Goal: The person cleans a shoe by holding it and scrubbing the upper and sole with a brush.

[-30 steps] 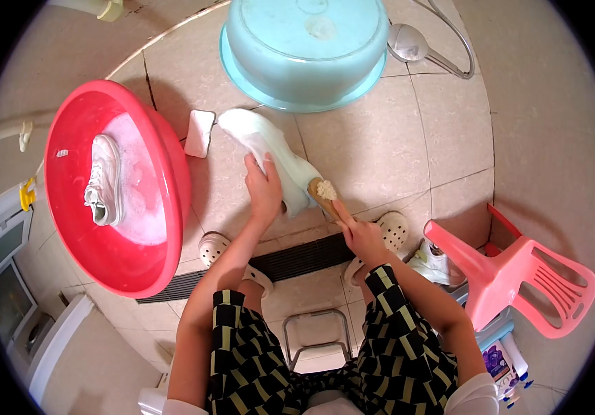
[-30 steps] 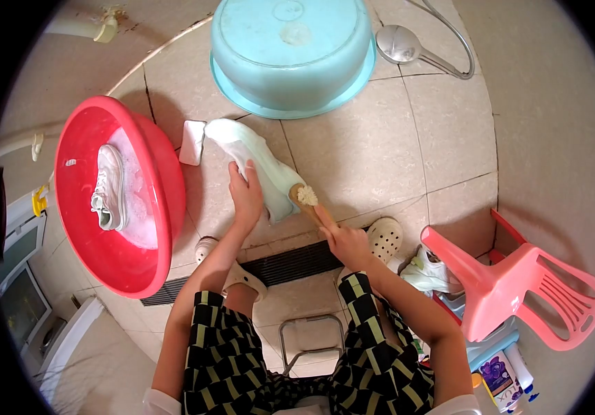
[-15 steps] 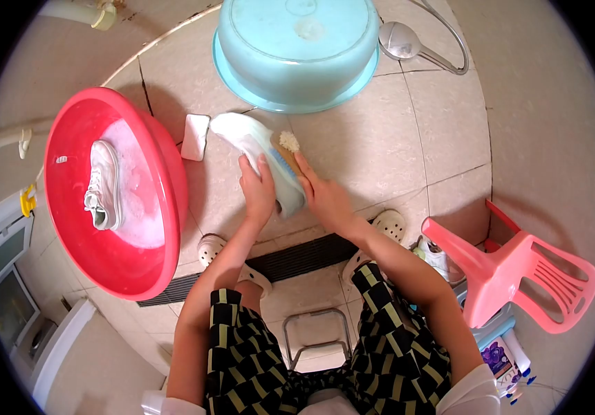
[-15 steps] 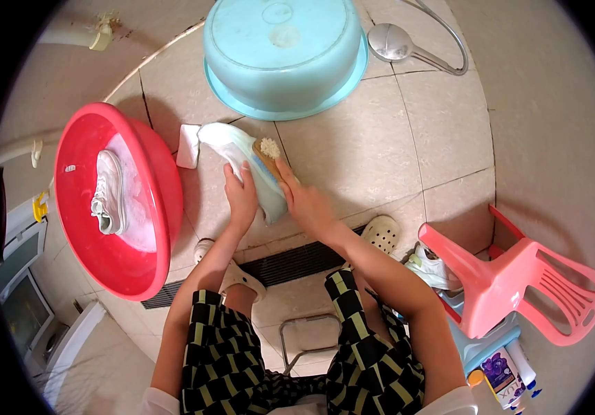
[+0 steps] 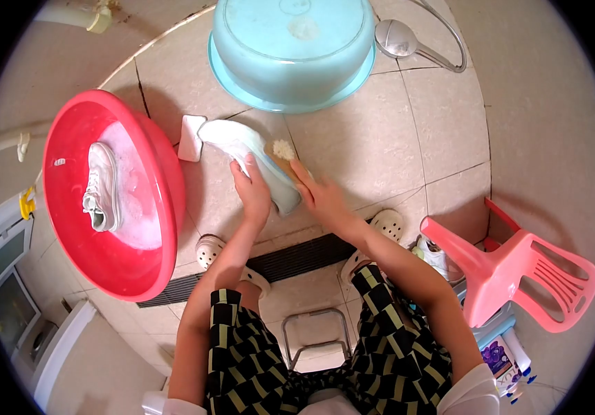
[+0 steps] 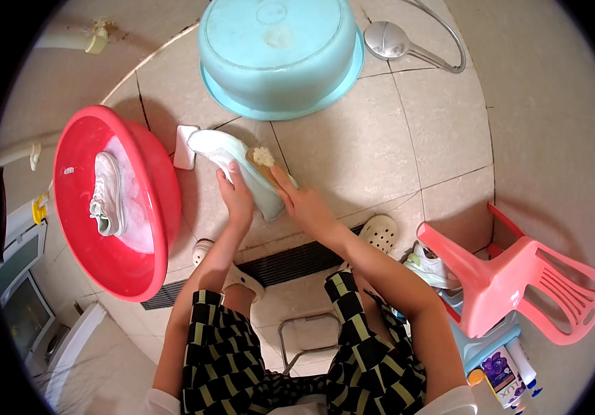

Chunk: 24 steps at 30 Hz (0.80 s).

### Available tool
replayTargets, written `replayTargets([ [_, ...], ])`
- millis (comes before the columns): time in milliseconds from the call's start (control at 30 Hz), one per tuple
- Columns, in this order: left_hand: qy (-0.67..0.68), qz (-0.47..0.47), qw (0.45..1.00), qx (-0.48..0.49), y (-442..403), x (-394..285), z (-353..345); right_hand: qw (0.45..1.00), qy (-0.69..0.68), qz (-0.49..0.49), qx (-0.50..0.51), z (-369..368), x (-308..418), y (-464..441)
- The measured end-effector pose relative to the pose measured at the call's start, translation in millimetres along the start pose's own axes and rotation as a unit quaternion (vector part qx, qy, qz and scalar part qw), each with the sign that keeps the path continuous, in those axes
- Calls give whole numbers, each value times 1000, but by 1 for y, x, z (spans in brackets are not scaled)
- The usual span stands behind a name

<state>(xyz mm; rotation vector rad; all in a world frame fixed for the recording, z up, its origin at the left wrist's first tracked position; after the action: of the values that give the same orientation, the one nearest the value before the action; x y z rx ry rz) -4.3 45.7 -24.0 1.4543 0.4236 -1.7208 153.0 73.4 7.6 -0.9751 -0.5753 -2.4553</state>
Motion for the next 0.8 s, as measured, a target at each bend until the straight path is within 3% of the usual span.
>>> replayTargets([
  [200,7,50,999,9,-1,-2,5,994,93,-12,48,8,-12,43],
  [267,31,38,999,-3,0,-3,6,995,87,37,-24,14,-12,58],
  [400,22,51,998,-13,0,-4,12,994,93,61,-20,15,-19,78],
  [500,42,49,997,48,3,-7,21,992,122,34,25,19,-17,80],
  [667,61,33,975,210,-3,-13,31,996,-2,45,-78,12,-19,65],
  [800,26,-1,970,242,-19,-13,32,998,-3,62,-33,-1,-7,43],
])
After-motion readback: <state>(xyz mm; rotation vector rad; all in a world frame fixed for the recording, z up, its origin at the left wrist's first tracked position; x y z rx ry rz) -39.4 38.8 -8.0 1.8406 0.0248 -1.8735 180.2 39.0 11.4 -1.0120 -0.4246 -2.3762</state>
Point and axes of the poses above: each hand's wrist, its own y-axis away from the middle knuckle, its own z-axis out of the back of the hand, x = y × z, the point moved 1 cm from there along -y, towards the middle knuckle, and after that the axes turned 4 degrees about -x, right-handed, at the moved point
